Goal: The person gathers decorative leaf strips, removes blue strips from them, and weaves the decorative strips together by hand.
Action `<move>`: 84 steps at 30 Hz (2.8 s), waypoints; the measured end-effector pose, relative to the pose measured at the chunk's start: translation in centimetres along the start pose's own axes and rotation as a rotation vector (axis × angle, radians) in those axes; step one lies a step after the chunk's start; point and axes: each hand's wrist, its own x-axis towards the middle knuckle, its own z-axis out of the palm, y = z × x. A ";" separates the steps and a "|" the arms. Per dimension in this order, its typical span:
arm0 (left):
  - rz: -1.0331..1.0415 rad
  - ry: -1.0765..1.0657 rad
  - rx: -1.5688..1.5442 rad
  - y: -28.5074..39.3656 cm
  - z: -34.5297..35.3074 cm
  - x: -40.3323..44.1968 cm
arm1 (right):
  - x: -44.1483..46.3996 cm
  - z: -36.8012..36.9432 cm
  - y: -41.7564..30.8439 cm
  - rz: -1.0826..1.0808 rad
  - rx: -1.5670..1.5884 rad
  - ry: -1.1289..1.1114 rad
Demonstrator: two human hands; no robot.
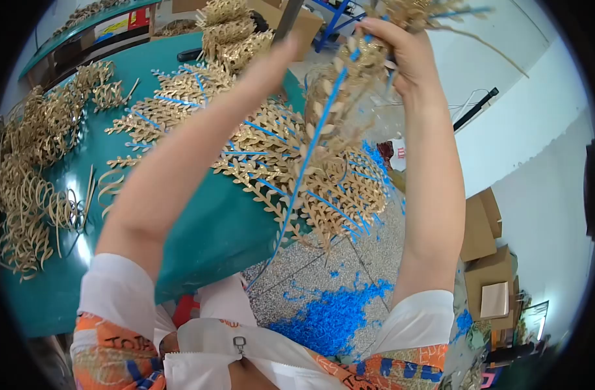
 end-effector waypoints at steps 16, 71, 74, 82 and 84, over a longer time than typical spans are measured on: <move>-0.080 0.006 0.192 0.0 7.7 -1.9 | -7.6 -16.9 -4.1 -0.094 -0.011 0.428; 0.300 -0.299 0.386 -0.3 4.4 -10.2 | -35.9 -48.4 -32.4 -0.070 -0.381 1.177; 0.241 -0.372 0.428 -0.5 4.6 -9.8 | -39.0 -44.1 -32.8 -0.103 -0.491 1.222; 0.289 -0.341 0.707 7.9 -1.8 -10.7 | -38.9 -25.6 -24.3 -0.054 -0.609 1.017; 0.449 -0.155 0.589 7.5 -2.7 -11.6 | -39.0 -21.2 -23.1 -0.047 -0.558 0.986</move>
